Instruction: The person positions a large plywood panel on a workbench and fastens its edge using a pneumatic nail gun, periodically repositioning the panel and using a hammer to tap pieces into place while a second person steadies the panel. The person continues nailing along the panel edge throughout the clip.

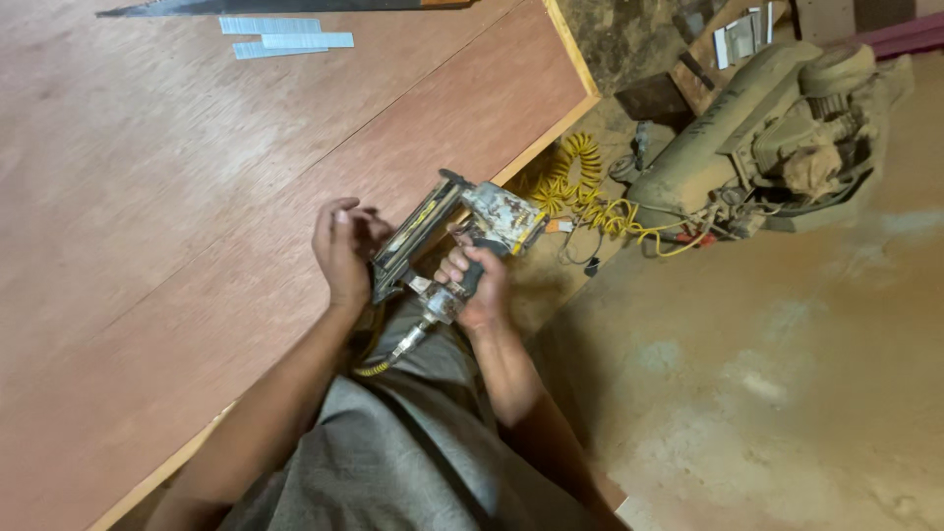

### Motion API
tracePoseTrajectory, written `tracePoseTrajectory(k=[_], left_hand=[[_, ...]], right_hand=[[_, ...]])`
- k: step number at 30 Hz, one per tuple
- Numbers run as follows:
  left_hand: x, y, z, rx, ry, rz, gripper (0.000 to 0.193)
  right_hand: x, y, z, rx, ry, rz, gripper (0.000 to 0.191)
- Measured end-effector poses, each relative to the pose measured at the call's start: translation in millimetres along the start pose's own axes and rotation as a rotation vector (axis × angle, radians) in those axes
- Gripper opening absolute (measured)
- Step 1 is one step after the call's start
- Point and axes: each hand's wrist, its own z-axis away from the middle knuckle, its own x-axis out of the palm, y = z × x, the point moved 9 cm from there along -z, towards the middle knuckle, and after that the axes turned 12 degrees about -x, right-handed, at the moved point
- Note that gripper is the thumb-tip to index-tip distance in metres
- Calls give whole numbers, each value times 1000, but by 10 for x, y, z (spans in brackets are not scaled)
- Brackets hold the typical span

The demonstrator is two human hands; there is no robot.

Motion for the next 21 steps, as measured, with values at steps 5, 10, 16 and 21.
tracePoseTrajectory(k=[5, 10, 16, 21], left_hand=[[101, -99, -142, 21, -21, -522, 28], [486, -112, -258, 110, -102, -1017, 30], [1221, 175, -734, 216, -125, -1033, 28], [1341, 225, -1013, 76, -48, -1016, 26]], right_hand=[[-37, -21, -139, -45, -17, 103, 39], [-142, -141, -622, -62, 195, 239, 36], [291, -557, -1316, -88, 118, 275, 29], [524, -615, -1649, -23, 123, 240, 27]])
